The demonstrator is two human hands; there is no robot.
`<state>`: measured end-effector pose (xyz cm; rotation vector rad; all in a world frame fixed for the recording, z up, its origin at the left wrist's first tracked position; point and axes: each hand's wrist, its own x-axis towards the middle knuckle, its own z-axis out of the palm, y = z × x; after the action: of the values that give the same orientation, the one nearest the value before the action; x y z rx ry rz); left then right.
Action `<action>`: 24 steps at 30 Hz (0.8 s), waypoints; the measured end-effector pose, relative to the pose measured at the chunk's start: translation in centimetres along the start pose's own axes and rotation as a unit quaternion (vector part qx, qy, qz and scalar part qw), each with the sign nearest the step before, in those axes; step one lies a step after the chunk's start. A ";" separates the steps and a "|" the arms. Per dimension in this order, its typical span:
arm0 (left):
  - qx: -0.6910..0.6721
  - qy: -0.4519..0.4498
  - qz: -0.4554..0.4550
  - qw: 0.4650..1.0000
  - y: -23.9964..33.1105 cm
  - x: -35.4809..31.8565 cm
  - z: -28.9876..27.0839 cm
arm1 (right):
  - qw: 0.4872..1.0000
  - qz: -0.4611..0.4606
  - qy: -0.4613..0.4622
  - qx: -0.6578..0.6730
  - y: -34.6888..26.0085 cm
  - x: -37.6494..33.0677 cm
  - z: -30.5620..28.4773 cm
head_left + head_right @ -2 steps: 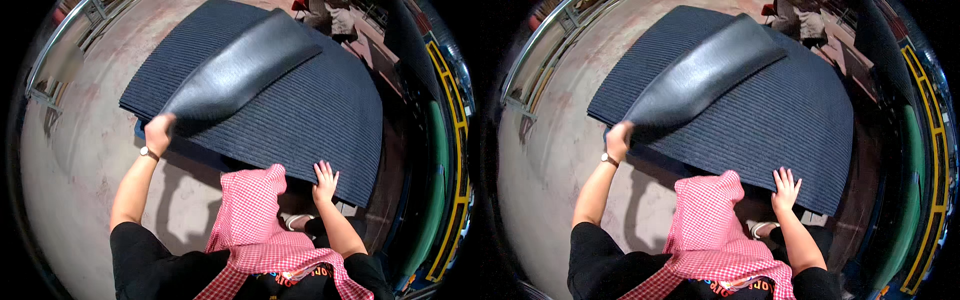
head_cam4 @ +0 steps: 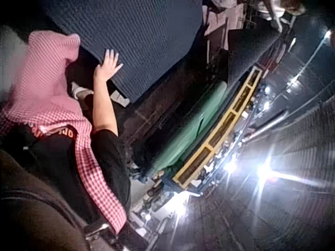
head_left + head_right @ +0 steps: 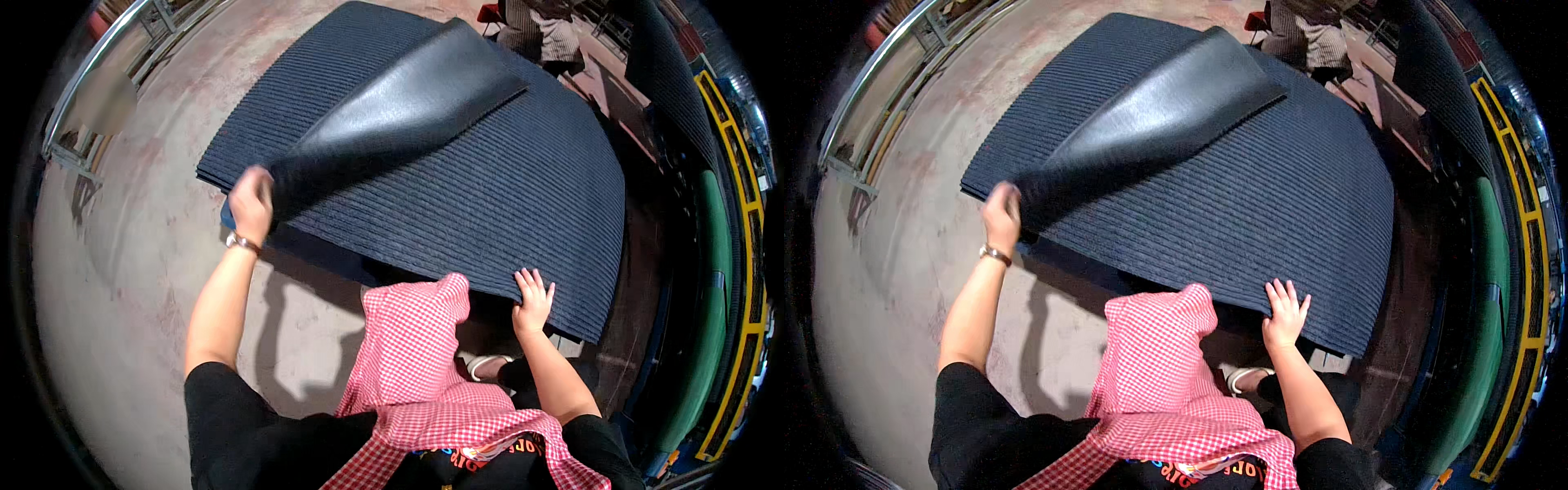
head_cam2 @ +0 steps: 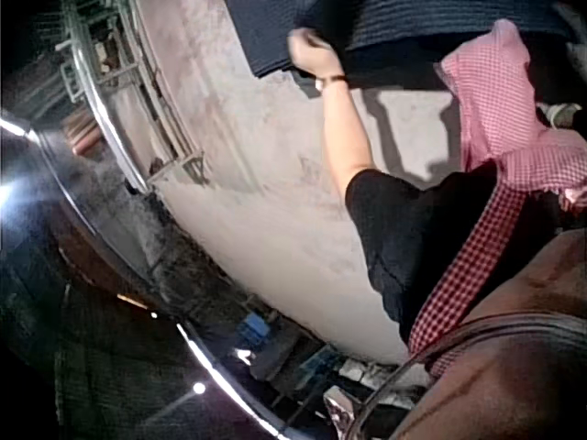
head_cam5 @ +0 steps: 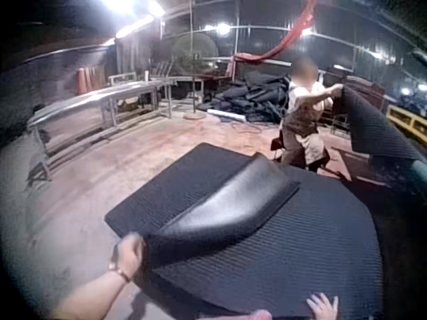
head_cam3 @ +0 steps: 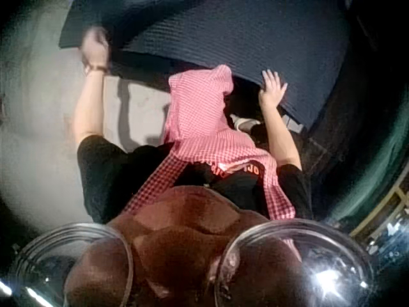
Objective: The person takes large black textured mats off a processing machine and stacks them onto a pallet.
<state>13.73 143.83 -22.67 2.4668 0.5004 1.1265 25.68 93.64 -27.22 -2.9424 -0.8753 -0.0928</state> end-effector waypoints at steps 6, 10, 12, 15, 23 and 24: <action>-0.181 0.294 -0.482 0.805 -9.8 10.4 0.2 | 0.991 0.052 0.107 0.068 0.3 2.4 0.2; -0.223 0.419 -0.564 0.676 -12.5 11.7 0.7 | 0.989 0.045 0.119 0.074 -1.3 2.7 0.2; -0.184 0.378 -0.596 0.684 -14.1 11.0 1.6 | 0.992 0.027 0.110 0.058 -2.3 2.8 0.5; -0.021 0.248 -0.593 0.766 -18.0 9.6 3.3 | 0.998 -0.020 0.057 0.032 -2.8 1.9 1.3; -0.126 0.122 -0.480 0.859 -20.9 3.1 2.1 | 0.999 -0.035 -0.001 0.023 -3.2 1.5 0.6; -0.174 0.132 -0.561 0.798 -22.9 2.1 0.4 | 0.998 -0.060 -0.001 0.025 -3.8 2.0 0.9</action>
<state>11.68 164.49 -32.57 1.2420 1.4246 0.8691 25.34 97.93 -27.74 -2.8436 -1.0394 -0.0723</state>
